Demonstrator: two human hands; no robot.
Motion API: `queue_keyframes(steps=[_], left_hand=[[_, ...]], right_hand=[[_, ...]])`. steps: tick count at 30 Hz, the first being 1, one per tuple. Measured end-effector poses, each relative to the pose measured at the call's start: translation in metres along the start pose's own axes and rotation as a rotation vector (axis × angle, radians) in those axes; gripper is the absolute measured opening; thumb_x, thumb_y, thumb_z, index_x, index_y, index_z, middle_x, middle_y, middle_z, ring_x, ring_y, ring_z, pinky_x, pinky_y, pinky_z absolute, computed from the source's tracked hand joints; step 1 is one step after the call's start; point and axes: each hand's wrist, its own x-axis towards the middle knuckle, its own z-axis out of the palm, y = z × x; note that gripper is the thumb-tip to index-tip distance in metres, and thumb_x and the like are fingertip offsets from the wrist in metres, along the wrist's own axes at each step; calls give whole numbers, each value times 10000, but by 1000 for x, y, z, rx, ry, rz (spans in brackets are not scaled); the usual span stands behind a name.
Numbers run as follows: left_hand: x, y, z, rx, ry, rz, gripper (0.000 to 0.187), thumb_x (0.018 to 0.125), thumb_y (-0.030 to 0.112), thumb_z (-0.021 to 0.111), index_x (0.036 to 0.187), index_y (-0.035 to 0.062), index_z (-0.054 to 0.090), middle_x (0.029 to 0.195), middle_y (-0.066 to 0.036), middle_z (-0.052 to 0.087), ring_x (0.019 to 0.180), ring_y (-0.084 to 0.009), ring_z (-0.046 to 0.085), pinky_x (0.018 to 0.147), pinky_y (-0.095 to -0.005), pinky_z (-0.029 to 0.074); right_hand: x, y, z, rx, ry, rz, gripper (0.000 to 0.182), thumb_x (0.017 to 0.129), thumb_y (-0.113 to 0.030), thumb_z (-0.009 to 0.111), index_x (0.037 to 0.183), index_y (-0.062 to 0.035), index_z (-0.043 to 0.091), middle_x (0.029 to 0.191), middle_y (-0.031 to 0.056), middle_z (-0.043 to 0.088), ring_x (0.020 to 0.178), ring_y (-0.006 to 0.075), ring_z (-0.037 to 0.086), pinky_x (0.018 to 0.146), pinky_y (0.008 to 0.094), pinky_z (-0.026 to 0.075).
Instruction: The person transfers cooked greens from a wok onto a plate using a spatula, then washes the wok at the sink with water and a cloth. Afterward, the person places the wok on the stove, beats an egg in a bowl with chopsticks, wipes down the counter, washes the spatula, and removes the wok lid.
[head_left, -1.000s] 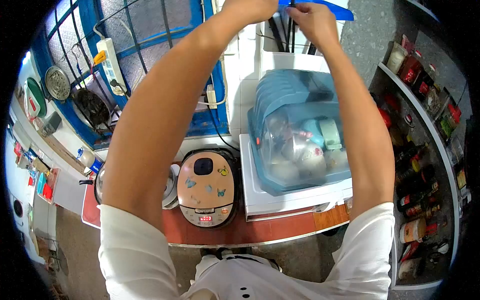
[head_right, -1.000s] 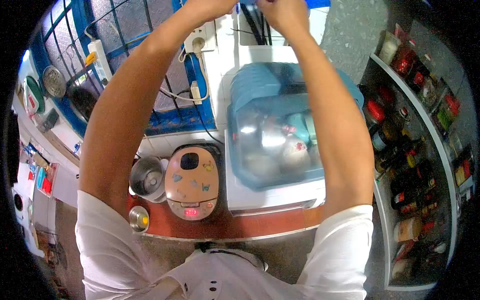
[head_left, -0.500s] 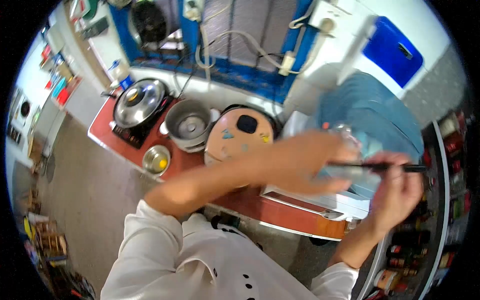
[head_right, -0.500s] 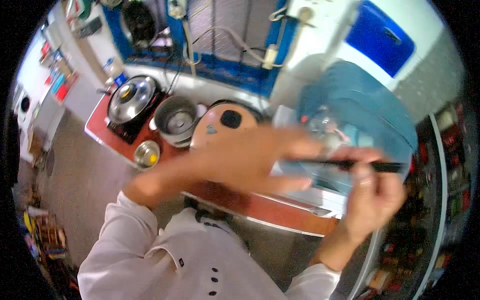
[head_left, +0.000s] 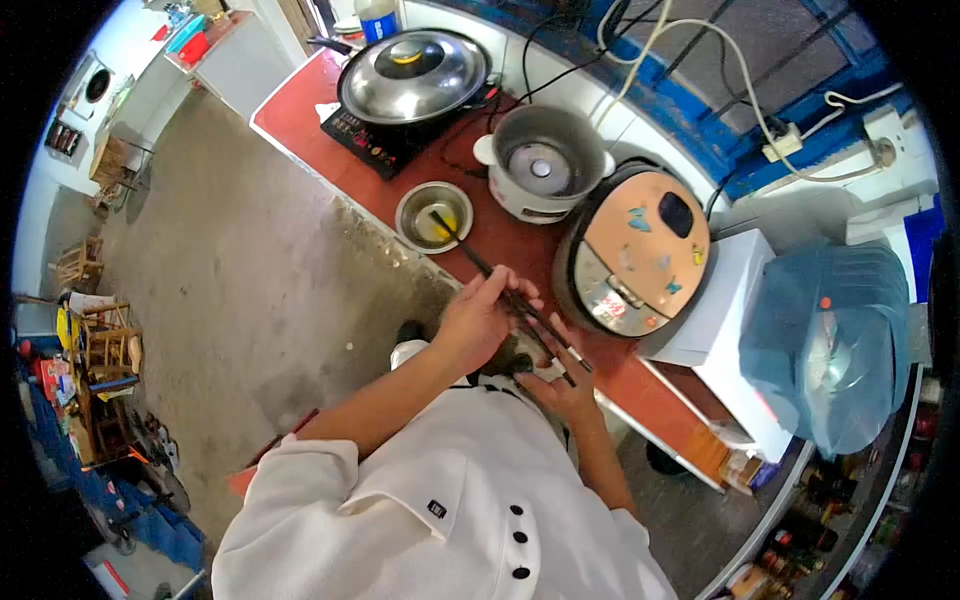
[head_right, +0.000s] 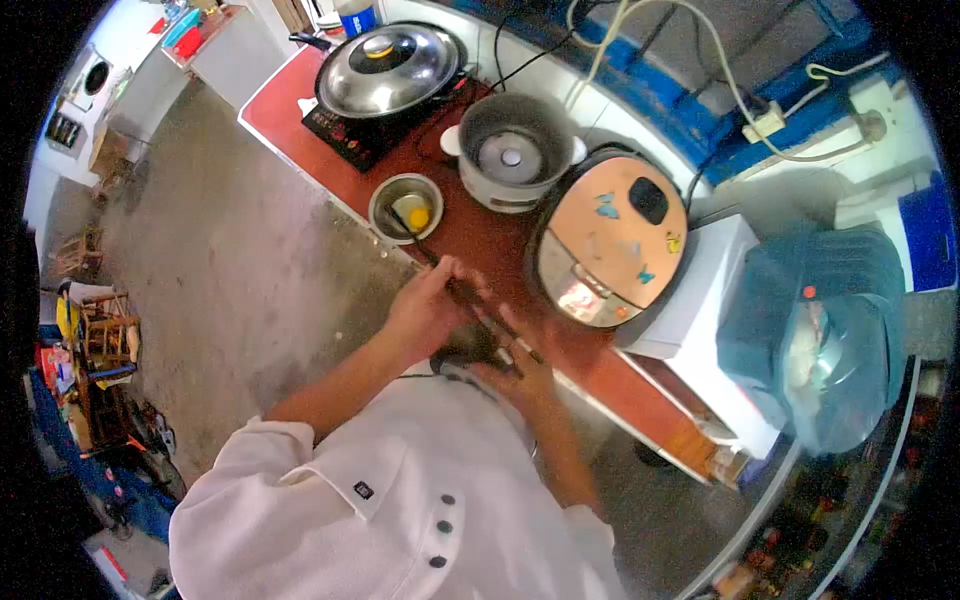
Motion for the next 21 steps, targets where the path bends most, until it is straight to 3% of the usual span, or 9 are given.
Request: queue_keyframes(steps=[1, 4, 5, 7, 9, 11, 13, 16, 21], left_hand=[[1, 0, -13, 0, 3, -18, 249, 998, 308, 454, 917, 82, 522, 946, -78, 605, 900, -201, 580, 763, -350, 466], [3, 30, -49, 30, -85, -195, 276, 978, 349, 490, 934, 84, 552, 958, -65, 615, 858, -195, 602, 711, -356, 484], [9, 48, -58, 38, -101, -196, 276, 978, 349, 490, 934, 84, 552, 958, -65, 615, 858, -195, 602, 711, -356, 484], [14, 75, -81, 299, -131, -239, 290, 971, 367, 500, 972, 88, 577, 923, -55, 617, 841, -194, 622, 683, -361, 503], [32, 89, -138, 656, -188, -70, 296, 949, 382, 539, 1001, 94, 587, 856, -59, 612, 829, -209, 636, 698, -367, 520], [44, 118, -186, 538, 43, -452, 307, 923, 379, 577, 997, 82, 596, 841, -84, 604, 807, -225, 639, 715, -373, 537], [71, 124, -270, 533, 66, -466, 417, 899, 353, 613, 1200, 79, 524, 883, -119, 597, 780, -239, 641, 692, -389, 551], [81, 140, -271, 603, 279, -309, 607, 895, 290, 625, 1393, 115, 325, 923, -135, 587, 765, -248, 642, 675, -395, 566], [113, 137, -253, 660, 155, -287, 658, 913, 135, 564, 1447, 149, 181, 1089, -156, 553, 859, -276, 635, 727, -420, 576]], right_hand=[[2, -2, 20, -28, 13, -121, 585, 842, -358, 685, 1339, -105, 507, 1217, 108, 587, 982, 234, 596, 1000, 406, 407], [41, -35, 65, 618, 246, 147, 505, 964, -420, 467, 1226, -2, 576, 1242, 131, 571, 1058, 239, 560, 942, 383, 428], [54, -33, 77, 610, 260, 136, 505, 964, -420, 467, 1226, -2, 576, 1242, 131, 571, 1058, 239, 560, 942, 383, 428], [70, -39, 105, 492, 314, 188, 441, 1012, -342, 388, 1118, 35, 589, 986, 110, 582, 743, 150, 582, 646, 269, 489], [89, -62, 120, 394, 319, 251, 413, 1024, -292, 368, 1045, 49, 599, 985, 124, 604, 747, 168, 617, 667, 286, 513], [99, -68, 131, 639, 413, 645, 406, 1019, -276, 385, 1038, 65, 604, 941, 122, 631, 751, 180, 646, 703, 307, 543], [103, -63, 138, 650, 489, 591, 340, 1001, -215, 444, 1048, 79, 609, 888, 110, 646, 758, 172, 658, 732, 310, 555], [105, -63, 146, 515, 439, 581, 221, 952, -104, 534, 1039, 63, 648, 891, 78, 649, 761, 139, 640, 702, 290, 548], [117, -65, 160, 74, 301, 417, 187, 912, -109, 592, 1024, 18, 672, 815, 64, 648, 715, 122, 609, 630, 282, 504]])
